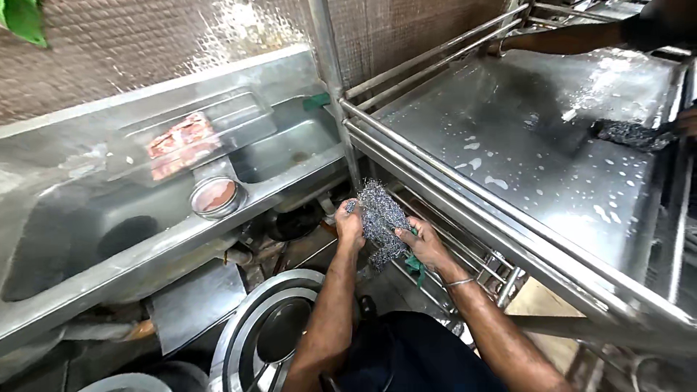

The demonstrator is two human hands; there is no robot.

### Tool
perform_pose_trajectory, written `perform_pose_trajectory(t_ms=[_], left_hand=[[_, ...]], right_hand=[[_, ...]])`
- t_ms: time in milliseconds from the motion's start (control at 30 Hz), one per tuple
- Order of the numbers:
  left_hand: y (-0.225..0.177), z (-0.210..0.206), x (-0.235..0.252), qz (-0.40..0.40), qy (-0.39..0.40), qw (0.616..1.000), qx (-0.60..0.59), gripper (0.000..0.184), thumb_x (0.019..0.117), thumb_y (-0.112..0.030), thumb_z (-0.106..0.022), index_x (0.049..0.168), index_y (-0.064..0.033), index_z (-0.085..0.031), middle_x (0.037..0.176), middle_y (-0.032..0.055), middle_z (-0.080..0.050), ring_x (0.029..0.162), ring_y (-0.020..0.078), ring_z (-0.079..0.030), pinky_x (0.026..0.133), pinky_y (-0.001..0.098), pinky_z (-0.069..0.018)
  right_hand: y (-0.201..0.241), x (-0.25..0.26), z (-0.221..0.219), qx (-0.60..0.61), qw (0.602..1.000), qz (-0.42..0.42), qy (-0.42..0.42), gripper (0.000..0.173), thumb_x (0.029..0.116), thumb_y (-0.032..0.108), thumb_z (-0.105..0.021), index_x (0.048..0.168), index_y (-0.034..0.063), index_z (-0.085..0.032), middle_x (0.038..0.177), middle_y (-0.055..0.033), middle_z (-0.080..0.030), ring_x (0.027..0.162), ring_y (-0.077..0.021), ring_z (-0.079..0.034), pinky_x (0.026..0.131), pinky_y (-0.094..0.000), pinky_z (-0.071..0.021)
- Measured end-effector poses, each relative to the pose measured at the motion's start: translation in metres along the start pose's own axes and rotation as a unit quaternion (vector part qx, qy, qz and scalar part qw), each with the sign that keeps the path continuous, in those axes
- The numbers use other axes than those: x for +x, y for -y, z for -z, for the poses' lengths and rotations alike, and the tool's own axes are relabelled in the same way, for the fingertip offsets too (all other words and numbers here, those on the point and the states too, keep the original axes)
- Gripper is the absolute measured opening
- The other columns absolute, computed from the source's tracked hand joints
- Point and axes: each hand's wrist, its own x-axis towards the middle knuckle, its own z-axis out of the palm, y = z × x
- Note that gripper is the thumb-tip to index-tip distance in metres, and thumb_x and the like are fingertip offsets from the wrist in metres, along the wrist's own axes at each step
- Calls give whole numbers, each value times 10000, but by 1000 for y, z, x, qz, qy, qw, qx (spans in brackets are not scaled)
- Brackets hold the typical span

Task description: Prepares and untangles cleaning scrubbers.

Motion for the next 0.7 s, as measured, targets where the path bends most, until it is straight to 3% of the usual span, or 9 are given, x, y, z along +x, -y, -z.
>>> perform_pose_trajectory(t_ms=[167,267,333,467,567,700], left_hand=[[-8,-5,19,2,18,1000,-8,115,1042,-138,-578,1107,-68,-641,854,37,-650,635,89,-596,561,267,-533],[-10,-6,24,43,45,997,-51,111,1025,-153,-615,1098,-76,-646,815,32,-649,584,93,-583,515,258,-520],[-14,-2,24,74,98,990,-71,147,1024,-175,-619,1144,-91,-631,878,49,-679,660,124,-645,573,302,-573],[-16,9,30,90,191,973,-91,203,1014,-147,-626,1200,-68,-638,1018,100,-709,865,198,-697,762,402,-611],[-20,20,37,102,226,965,-82,214,1005,-125,-628,1211,-69,-636,1026,111,-713,860,205,-701,746,393,-612],[-26,40,54,104,272,956,-18,345,990,-128,-650,1330,-97,-603,1081,142,-713,873,249,-710,720,418,-613]], right_hand=[[-3,9,2,13,999,25,-20,138,1013,195,-627,1049,71,-676,815,-80,-655,657,-172,-614,574,-349,-520],[-1,19,7,89,996,-17,-24,174,1015,188,-632,1136,78,-690,926,-80,-700,746,-160,-652,652,-349,-562],[-1,24,11,137,989,-43,-20,171,1001,208,-647,1125,102,-699,903,-63,-698,717,-130,-644,631,-316,-559],[0,37,9,194,976,-80,-54,210,975,284,-690,1117,132,-716,942,-49,-720,787,-132,-677,706,-338,-589],[1,53,0,217,967,-107,-84,230,991,292,-671,1133,115,-707,941,-58,-715,788,-145,-678,697,-353,-588],[8,65,-12,220,966,-103,-86,230,1017,311,-630,1118,118,-705,910,-41,-710,758,-124,-672,676,-326,-585]])
